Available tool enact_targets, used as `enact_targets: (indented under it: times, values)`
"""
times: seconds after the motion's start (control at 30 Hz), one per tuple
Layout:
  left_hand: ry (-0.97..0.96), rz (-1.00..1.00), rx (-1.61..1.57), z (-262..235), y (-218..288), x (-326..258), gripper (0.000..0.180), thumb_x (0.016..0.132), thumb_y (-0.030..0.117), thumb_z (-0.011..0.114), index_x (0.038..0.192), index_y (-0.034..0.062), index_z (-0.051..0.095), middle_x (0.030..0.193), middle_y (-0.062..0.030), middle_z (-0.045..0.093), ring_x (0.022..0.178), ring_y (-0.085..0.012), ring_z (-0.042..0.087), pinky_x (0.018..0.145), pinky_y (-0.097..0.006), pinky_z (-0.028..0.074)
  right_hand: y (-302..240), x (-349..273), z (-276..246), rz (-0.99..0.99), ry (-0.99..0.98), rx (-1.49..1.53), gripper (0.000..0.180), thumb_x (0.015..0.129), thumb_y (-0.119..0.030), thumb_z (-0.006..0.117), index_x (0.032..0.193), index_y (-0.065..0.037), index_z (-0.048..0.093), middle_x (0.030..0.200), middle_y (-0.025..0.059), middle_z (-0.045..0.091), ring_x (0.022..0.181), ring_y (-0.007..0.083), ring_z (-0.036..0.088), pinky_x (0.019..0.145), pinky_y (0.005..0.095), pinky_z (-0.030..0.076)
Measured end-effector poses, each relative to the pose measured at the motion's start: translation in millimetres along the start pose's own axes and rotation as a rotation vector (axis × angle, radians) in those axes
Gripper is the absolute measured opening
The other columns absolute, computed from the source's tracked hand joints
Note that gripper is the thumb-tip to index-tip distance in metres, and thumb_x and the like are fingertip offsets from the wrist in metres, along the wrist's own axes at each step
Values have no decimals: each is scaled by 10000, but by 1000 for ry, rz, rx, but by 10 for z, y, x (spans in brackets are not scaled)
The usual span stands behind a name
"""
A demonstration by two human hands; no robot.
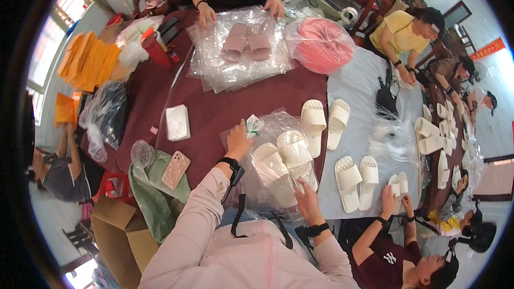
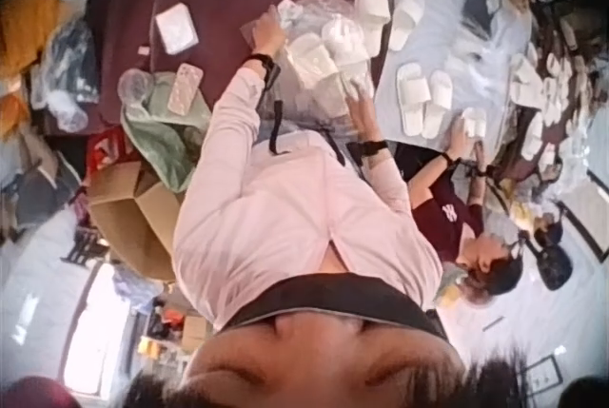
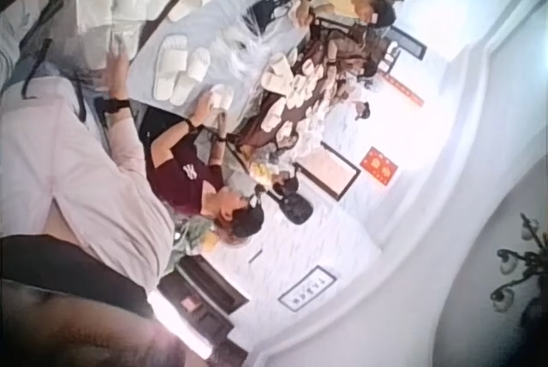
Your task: The worker is packaging white slippers into plastic bags.
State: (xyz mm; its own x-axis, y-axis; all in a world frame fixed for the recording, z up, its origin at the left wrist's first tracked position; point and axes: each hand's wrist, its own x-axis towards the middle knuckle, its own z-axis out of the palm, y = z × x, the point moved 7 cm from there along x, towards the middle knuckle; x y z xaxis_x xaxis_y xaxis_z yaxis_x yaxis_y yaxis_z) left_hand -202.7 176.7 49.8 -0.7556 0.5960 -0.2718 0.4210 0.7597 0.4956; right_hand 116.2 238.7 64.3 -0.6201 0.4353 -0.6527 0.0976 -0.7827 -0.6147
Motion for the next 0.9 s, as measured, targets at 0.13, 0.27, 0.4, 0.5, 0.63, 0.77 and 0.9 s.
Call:
enact_targets:
  times: [0.13, 0.27, 0.4, 0.5, 0.63, 0.77, 0.9]
  values:
    - [36, 38, 40, -71, -81, 147, 766, 667, 314, 710, 1309, 42, 393, 1108, -146, 506, 1031, -326, 494, 861, -443, 409, -343, -184, 270, -249, 201, 380, 327, 985, -311, 408, 1143, -54, 535, 1279, 86, 515, 1183, 247, 468, 963, 376, 400]
    - [153, 129, -272, -221, -132, 19, 646, 664, 277, 710, 1207, 28, 464, 1058, -169, 510, 1008, -357, 490, 878, -433, 409, -585, -471, 344, -314, 352, 550, 287, 984, -309, 407, 1125, -101, 546, 1285, 28, 513, 1230, 235, 437, 978, 376, 387]
    - [-80, 469, -228, -50, 2, -61, 684, 645, 247, 727, 1242, 66, 447, 1101, -158, 493, 1060, -353, 472, 898, -429, 406, -729, -621, 422, -327, 383, 589, 294, 984, -313, 408, 1167, -110, 519, 1313, 33, 481, 1268, 230, 395, 984, 413, 385]
    - [-243, 588, 54, 92, 171, -40, 784, 645, 242, 737, 1329, 88, 385, 1152, -156, 468, 1090, -352, 453, 907, -435, 404, -808, -670, 467, -310, 445, 609, 365, 980, -326, 413, 1288, -128, 415, 1378, 37, 400, 1288, 237, 365, 998, 481, 366]
    - [159, 601, 326, -46, 363, -77, 982, 643, 240, 755, 1453, 118, 213, 1292, -171, 406, 1264, -389, 345, 1036, -498, 302, -867, -711, 675, -343, 439, 619, 378, 979, -343, 410, 1308, -158, 397, 1368, 51, 393, 1282, 248, 359, 1012, 532, 343]
    - [-672, 694, 67, 537, 548, -777, 967, 644, 241, 777, 1433, 76, 244, 1343, -179, 390, 1295, -393, 310, 1077, -463, 264, -869, -570, 1059, -368, 293, 779, 389, 977, -366, 395, 1327, -198, 376, 1370, 100, 361, 1260, 284, 364, 1030, 590, 319]
    - [-921, 956, -677, 230, 960, -1431, 732, 683, 215, 780, 1316, 57, 448, 1229, -127, 551, 1187, -251, 480, 1017, -360, 368, -975, -541, 1271, -408, 206, 857, 377, 979, -334, 392, 1331, -200, 374, 1392, 127, 339, 1298, 329, 332, 1047, 590, 310]
